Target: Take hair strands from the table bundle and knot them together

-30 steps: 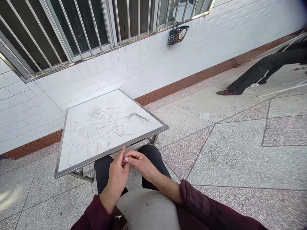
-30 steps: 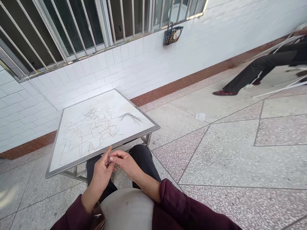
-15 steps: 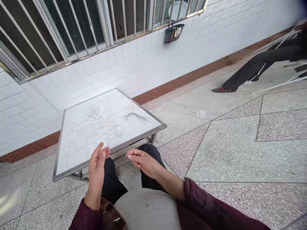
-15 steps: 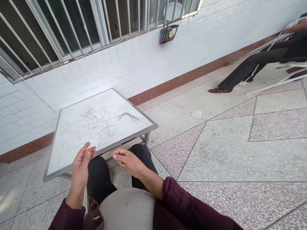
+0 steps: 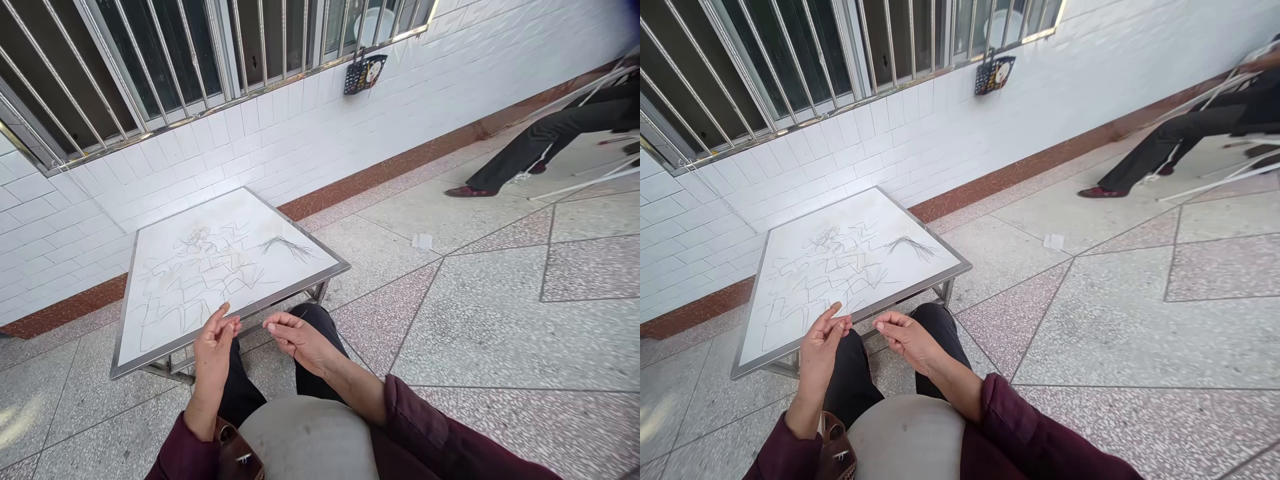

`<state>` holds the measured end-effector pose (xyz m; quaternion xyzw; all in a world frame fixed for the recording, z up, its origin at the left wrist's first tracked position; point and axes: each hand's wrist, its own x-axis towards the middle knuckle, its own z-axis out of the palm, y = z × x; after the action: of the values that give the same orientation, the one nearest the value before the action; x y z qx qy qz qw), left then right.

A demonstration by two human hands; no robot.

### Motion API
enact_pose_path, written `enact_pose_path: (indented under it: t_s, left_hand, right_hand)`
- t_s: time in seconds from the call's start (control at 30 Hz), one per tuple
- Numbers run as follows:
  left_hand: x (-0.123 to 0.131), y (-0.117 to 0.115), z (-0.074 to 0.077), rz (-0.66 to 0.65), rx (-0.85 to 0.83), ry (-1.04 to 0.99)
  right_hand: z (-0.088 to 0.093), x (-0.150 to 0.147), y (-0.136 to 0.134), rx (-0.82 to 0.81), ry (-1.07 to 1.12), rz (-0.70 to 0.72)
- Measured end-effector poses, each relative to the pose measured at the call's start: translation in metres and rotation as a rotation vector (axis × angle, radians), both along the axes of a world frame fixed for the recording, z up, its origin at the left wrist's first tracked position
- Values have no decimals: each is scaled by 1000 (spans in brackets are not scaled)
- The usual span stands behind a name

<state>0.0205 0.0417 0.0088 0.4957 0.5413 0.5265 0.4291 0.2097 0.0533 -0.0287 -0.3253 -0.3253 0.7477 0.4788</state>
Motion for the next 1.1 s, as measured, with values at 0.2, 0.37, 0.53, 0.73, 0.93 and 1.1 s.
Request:
enact_pose_path:
  t_s: [0.2,0.37,0.53,0.73,0.93,1.1]
  left_hand:
    - [-6,-2,-1,31,181,456]
    - [-3,-3,0,82,386,808]
    - [1,1,-5,136,483,833]
    - [-3,1,-6,63,499,814]
    - [-12,2,-7,106,450,789]
    - [-13,4,-10,110,396,738]
  right_hand:
    - [-1,-2,-4,47,-108,42]
    - [1,-6,-9,46,-147,80]
    - [2,-10,-11,56,-145,83]
    - [2,-8,-11,49,-132,76]
    - [5,1,-9,1,-72,26]
    - [1,0,-8,8,-125,44]
